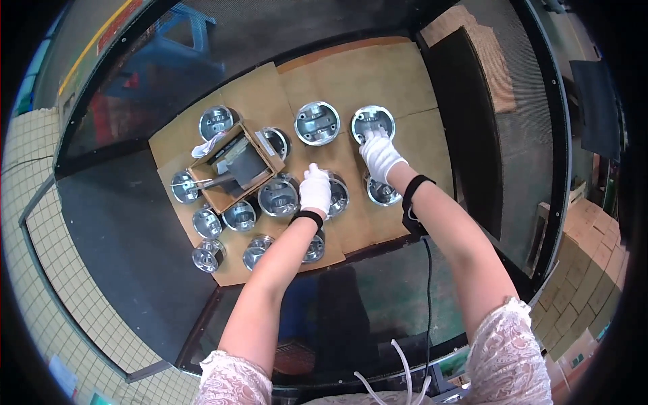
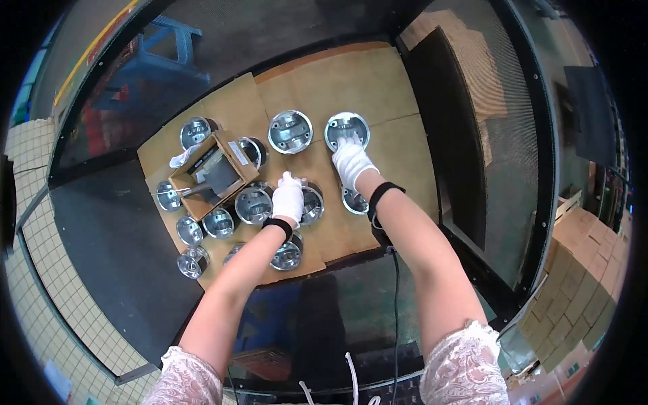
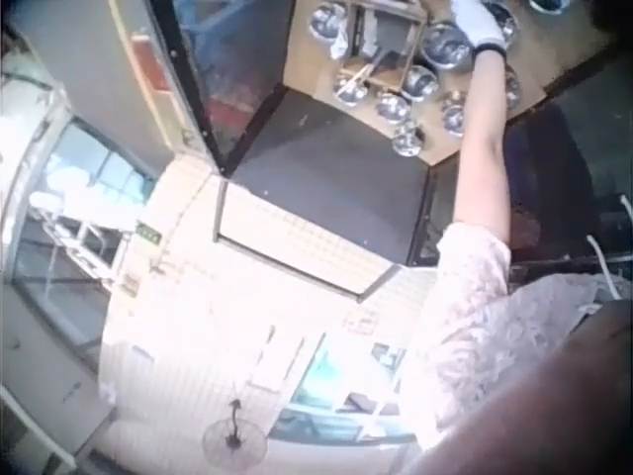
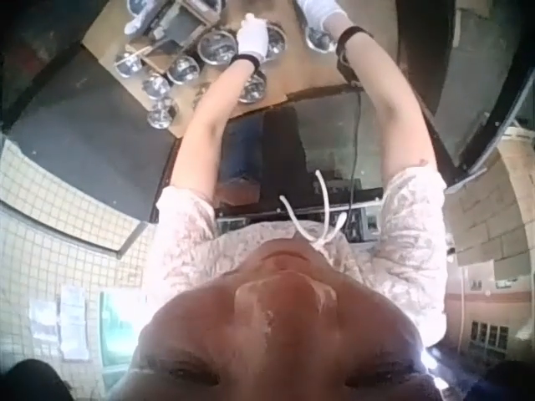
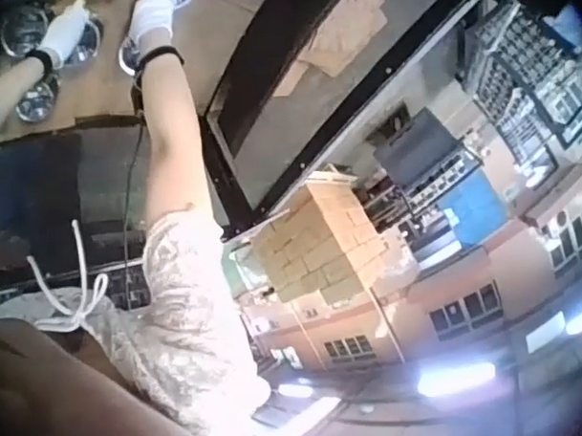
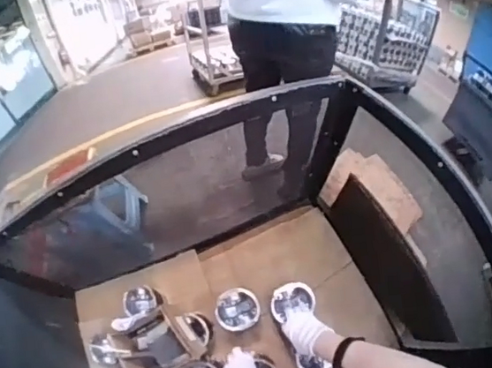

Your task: Inspecting metal engine pistons and sorting them into bins on a fabrication floor.

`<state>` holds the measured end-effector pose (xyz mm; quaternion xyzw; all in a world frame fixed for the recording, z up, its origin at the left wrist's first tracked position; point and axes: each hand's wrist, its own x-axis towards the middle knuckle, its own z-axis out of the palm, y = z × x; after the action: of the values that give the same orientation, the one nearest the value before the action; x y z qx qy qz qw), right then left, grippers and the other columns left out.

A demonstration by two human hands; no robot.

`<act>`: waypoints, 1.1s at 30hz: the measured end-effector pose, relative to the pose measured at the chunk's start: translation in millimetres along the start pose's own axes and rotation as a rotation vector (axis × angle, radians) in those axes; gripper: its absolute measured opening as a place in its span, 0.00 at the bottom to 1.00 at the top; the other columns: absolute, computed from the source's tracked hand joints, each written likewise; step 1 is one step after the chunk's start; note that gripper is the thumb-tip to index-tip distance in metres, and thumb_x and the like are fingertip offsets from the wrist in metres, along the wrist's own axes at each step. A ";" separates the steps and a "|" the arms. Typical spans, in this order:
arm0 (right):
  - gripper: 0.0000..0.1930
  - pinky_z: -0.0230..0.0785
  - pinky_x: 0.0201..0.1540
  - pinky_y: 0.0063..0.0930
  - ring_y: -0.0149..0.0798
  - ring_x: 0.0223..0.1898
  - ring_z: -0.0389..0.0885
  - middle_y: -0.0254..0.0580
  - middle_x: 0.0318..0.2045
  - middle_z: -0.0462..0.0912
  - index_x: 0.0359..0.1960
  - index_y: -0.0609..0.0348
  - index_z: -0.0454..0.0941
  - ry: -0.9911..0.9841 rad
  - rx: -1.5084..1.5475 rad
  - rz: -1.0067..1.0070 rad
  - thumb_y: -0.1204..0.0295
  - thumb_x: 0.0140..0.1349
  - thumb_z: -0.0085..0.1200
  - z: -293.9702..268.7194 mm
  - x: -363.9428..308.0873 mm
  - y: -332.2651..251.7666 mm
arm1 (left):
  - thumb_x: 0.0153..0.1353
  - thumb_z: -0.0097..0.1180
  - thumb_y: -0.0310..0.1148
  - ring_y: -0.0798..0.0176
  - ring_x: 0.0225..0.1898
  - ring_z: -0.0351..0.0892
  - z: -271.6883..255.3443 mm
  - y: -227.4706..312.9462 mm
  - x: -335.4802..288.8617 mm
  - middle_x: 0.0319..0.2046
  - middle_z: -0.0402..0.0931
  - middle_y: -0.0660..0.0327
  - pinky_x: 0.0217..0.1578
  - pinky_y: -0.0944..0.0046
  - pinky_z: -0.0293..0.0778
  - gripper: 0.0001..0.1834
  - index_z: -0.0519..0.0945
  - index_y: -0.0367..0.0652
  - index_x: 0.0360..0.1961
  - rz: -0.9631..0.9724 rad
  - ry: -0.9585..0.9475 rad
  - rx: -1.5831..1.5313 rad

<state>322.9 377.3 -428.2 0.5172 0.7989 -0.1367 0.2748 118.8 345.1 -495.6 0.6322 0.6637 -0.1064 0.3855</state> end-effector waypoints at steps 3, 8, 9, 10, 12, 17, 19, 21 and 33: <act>0.24 0.56 0.66 0.53 0.51 0.59 0.71 0.52 0.54 0.75 0.51 0.59 0.80 -0.077 0.006 -0.008 0.59 0.53 0.59 8.8 -17.5 -1.0 | 0.62 0.50 0.31 0.46 0.66 0.64 -10.3 29.9 -16.1 0.63 0.66 0.47 0.62 0.40 0.61 0.11 0.81 0.42 0.42 0.384 0.068 0.448; 0.18 0.52 0.68 0.57 0.55 0.63 0.66 0.56 0.63 0.67 0.48 0.55 0.81 -0.065 0.009 0.084 0.60 0.60 0.53 28.9 -12.5 -20.9 | 0.62 0.50 0.31 0.44 0.72 0.48 -11.9 31.9 8.1 0.71 0.53 0.50 0.70 0.38 0.45 0.18 0.78 0.37 0.52 0.616 0.411 0.496; 0.18 0.52 0.68 0.57 0.55 0.63 0.66 0.54 0.64 0.66 0.49 0.54 0.81 -0.033 -0.016 0.124 0.61 0.61 0.52 36.4 -10.9 -22.1 | 0.62 0.49 0.30 0.44 0.72 0.48 -11.3 36.7 14.8 0.71 0.52 0.49 0.70 0.38 0.45 0.20 0.76 0.35 0.55 0.584 0.375 0.462; 0.18 0.54 0.67 0.56 0.55 0.61 0.67 0.50 0.62 0.68 0.51 0.53 0.81 0.000 -0.073 0.155 0.64 0.62 0.49 43.6 -9.6 -24.1 | 0.62 0.50 0.29 0.41 0.72 0.47 -12.3 40.0 20.9 0.71 0.52 0.46 0.70 0.42 0.46 0.26 0.68 0.32 0.62 0.604 0.403 0.409; 0.18 0.55 0.67 0.56 0.55 0.59 0.68 0.51 0.60 0.69 0.51 0.55 0.80 0.008 -0.046 0.140 0.64 0.62 0.49 58.4 -7.0 -22.5 | 0.61 0.51 0.29 0.41 0.72 0.48 -12.4 45.3 30.2 0.70 0.52 0.45 0.70 0.45 0.46 0.29 0.64 0.32 0.64 0.539 0.375 0.243; 0.21 0.58 0.65 0.52 0.53 0.55 0.71 0.52 0.53 0.73 0.51 0.71 0.76 0.298 0.180 0.129 0.68 0.59 0.46 97.8 -0.6 -26.7 | 0.57 0.51 0.26 0.37 0.64 0.60 -32.4 58.7 47.9 0.59 0.65 0.40 0.65 0.48 0.60 0.28 0.66 0.35 0.61 0.311 0.213 -0.006; 0.22 0.59 0.65 0.51 0.51 0.56 0.72 0.51 0.51 0.75 0.52 0.72 0.74 0.240 0.181 0.116 0.71 0.59 0.45 100.5 8.4 -36.0 | 0.57 0.52 0.27 0.34 0.62 0.62 -36.4 46.3 55.6 0.55 0.67 0.37 0.64 0.46 0.61 0.27 0.65 0.34 0.60 0.305 0.251 0.057; 0.21 0.61 0.64 0.50 0.51 0.55 0.73 0.51 0.50 0.76 0.52 0.70 0.75 0.401 0.301 0.225 0.73 0.58 0.45 128.5 5.6 -28.0 | 0.59 0.51 0.29 0.35 0.59 0.65 -13.2 48.9 73.7 0.53 0.69 0.39 0.62 0.45 0.61 0.22 0.71 0.34 0.56 0.441 0.316 0.323; 0.09 0.68 0.40 0.49 0.53 0.37 0.76 0.55 0.34 0.77 0.39 0.60 0.76 0.683 1.365 0.794 0.69 0.62 0.47 -42.3 -189.4 -66.5 | 0.60 0.48 0.34 0.43 0.71 0.52 -73.8 114.5 4.7 0.68 0.57 0.42 0.70 0.49 0.45 0.39 0.53 0.33 0.71 0.322 -0.176 0.998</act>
<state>309.9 227.8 -288.3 0.8233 0.3405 -0.3178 -0.3244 196.9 415.4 -408.9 0.8213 0.3922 -0.4012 0.1035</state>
